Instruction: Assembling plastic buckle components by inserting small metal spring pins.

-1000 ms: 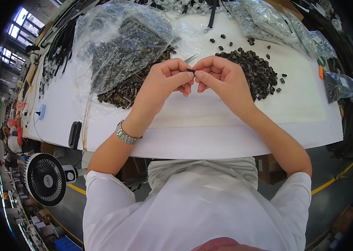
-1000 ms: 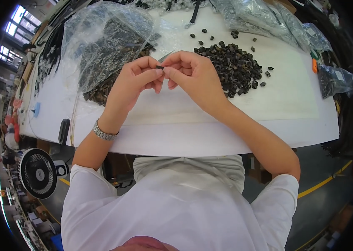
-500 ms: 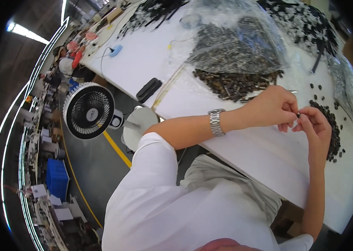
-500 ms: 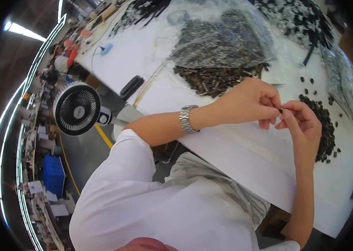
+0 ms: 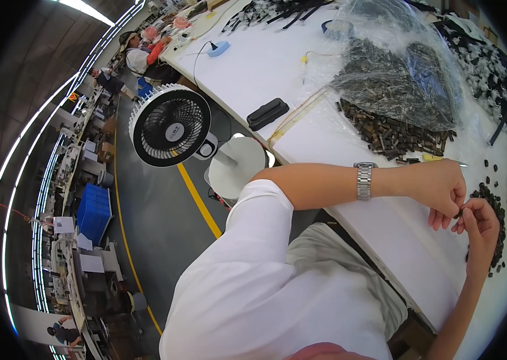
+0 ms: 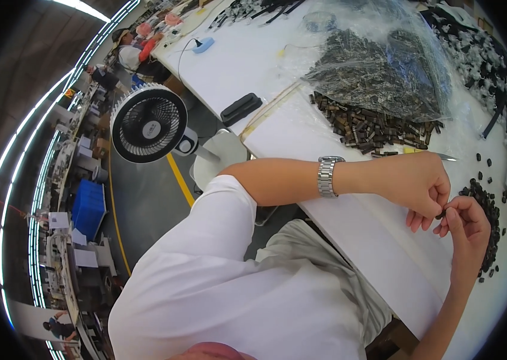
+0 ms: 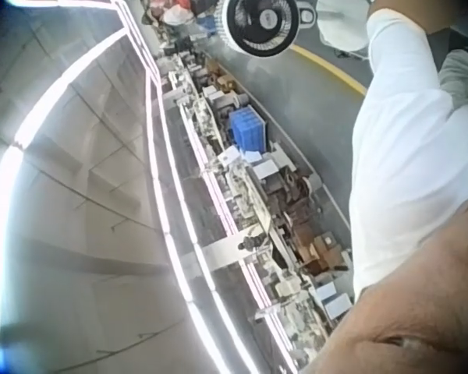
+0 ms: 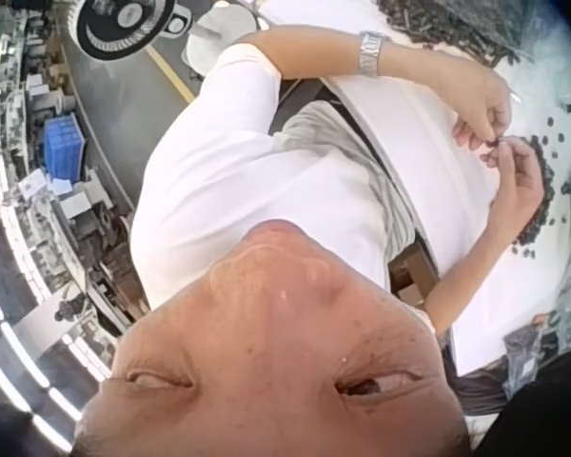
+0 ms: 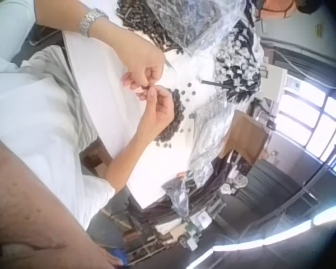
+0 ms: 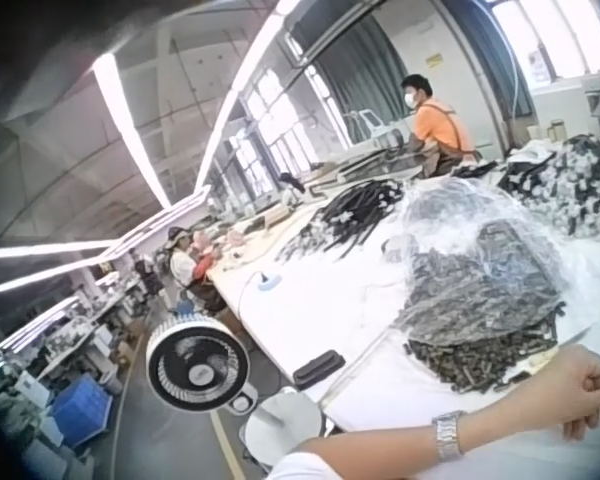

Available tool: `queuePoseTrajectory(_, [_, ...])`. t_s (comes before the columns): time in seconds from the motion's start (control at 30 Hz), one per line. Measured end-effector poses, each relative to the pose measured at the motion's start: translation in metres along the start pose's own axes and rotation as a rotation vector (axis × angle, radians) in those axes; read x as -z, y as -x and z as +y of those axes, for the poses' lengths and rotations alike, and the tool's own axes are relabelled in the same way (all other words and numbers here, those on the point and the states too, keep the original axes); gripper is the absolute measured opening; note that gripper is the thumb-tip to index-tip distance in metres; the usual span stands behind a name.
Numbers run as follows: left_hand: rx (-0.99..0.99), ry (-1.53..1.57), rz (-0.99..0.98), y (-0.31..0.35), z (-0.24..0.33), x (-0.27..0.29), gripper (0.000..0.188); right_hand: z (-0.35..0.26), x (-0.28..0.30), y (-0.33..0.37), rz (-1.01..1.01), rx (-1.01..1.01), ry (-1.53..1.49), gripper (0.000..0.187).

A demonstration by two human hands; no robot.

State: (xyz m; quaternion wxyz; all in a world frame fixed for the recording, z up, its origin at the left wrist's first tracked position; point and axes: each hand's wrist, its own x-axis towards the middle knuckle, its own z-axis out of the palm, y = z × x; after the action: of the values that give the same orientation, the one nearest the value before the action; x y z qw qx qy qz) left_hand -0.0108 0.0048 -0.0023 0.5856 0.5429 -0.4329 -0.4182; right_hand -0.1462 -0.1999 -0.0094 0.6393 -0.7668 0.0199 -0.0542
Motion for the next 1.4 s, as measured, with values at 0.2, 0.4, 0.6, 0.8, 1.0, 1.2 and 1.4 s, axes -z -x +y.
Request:
queuePoseTrajectory(0.2, [-0.019,-0.018,0.189,-0.004,-0.003,-0.013,0.016,0.008,-0.008,-0.002,0.131,0.135,0.076,0.01])
queuePoseTrajectory(0.4, [-0.19,-0.577,0.434,-0.027,-0.007,-0.022,0.02,0.016,-0.015,-0.011,0.338,0.082,0.083,0.017])
queuePoseTrajectory(0.6, [-0.399,-0.944,0.532,-0.044,-0.021,-0.024,0.022,0.0,-0.01,-0.006,0.37,0.017,0.258,0.021])
queuePoseTrajectory(0.8, [-0.408,-1.077,0.569,-0.04,-0.02,-0.019,0.014,-0.024,-0.022,-0.011,0.37,-0.077,0.253,0.024])
queuePoseTrajectory(1.0, [-0.429,-1.091,0.523,-0.036,-0.011,-0.023,0.01,0.006,-0.024,-0.01,0.361,-0.012,-0.104,0.02])
queuePoseTrajectory(1.2, [-0.468,-1.3,0.496,-0.026,-0.009,-0.022,0.009,0.011,-0.031,-0.006,0.25,-0.174,-0.644,0.019])
queuePoseTrajectory(1.4, [-0.421,-1.273,0.471,-0.021,-0.005,-0.017,0.006,0.011,-0.027,-0.007,0.192,-0.132,-0.65,0.018])
